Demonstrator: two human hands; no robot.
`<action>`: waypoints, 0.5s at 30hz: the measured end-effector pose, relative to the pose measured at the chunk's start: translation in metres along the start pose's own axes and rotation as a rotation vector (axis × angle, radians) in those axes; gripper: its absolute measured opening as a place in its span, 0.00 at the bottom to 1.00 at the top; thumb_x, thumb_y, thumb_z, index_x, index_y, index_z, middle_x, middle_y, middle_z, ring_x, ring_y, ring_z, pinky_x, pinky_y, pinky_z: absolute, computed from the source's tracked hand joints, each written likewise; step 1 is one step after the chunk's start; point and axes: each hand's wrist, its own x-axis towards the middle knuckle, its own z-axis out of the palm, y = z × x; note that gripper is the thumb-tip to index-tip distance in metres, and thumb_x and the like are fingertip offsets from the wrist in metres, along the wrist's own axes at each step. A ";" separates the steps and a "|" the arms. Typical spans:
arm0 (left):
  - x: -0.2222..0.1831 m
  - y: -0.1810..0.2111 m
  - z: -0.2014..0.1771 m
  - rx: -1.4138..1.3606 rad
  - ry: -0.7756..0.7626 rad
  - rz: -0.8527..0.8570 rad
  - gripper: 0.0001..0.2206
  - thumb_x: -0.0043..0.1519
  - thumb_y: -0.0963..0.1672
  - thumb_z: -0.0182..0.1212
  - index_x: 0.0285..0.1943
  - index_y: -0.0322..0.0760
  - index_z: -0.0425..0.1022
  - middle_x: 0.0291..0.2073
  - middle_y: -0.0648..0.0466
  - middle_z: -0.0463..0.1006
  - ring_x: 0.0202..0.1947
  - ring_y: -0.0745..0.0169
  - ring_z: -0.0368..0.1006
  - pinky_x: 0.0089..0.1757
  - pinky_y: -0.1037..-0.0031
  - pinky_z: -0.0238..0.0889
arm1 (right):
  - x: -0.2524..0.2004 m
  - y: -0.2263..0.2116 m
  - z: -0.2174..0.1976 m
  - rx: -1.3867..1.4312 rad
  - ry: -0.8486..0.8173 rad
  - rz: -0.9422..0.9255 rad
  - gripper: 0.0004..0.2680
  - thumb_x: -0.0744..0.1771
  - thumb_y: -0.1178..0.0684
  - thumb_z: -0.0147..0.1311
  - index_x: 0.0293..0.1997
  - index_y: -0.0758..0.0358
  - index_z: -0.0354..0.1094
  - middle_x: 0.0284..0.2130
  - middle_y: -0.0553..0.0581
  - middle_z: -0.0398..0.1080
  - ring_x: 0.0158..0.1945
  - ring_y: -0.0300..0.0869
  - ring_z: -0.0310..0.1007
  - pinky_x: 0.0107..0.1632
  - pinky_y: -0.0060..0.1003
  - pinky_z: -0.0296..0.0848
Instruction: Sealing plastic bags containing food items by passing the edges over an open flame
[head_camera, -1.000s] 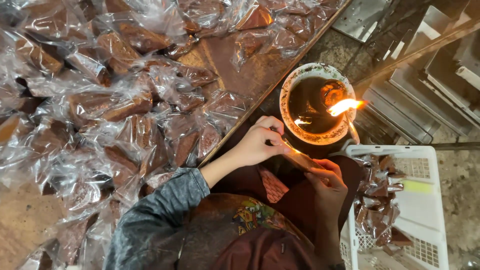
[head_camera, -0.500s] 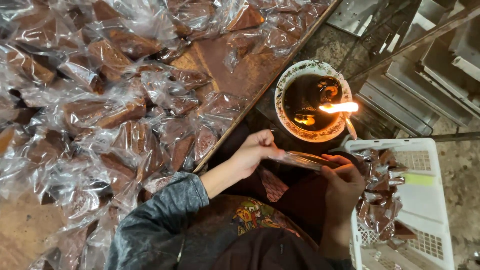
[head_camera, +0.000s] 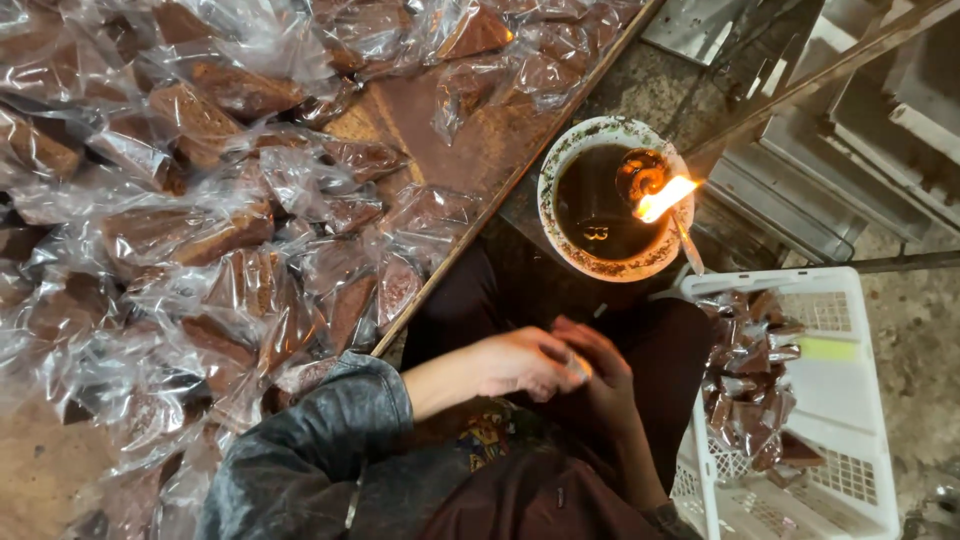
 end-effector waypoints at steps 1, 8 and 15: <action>-0.005 0.012 0.004 -0.035 0.026 0.035 0.11 0.52 0.37 0.72 0.42 0.29 0.80 0.29 0.50 0.79 0.26 0.68 0.78 0.30 0.81 0.75 | -0.019 0.018 -0.009 0.092 0.052 0.138 0.24 0.65 0.57 0.54 0.70 0.70 0.55 0.56 0.70 0.73 0.65 0.55 0.64 0.65 0.53 0.61; 0.015 -0.003 -0.011 -0.104 -0.017 0.117 0.13 0.54 0.37 0.73 0.47 0.30 0.79 0.31 0.53 0.79 0.30 0.66 0.81 0.31 0.80 0.77 | 0.018 0.004 0.017 -0.225 0.118 -0.273 0.19 0.69 0.43 0.52 0.56 0.75 0.62 0.52 0.76 0.70 0.59 0.66 0.70 0.64 0.63 0.63; -0.016 0.023 0.007 -0.125 -0.205 0.163 0.17 0.55 0.35 0.71 0.53 0.31 0.75 0.27 0.51 0.76 0.28 0.67 0.76 0.30 0.80 0.71 | 0.047 -0.010 -0.009 -0.556 0.214 -0.470 0.10 0.68 0.54 0.56 0.48 0.74 0.68 0.41 0.67 0.74 0.44 0.61 0.75 0.52 0.57 0.74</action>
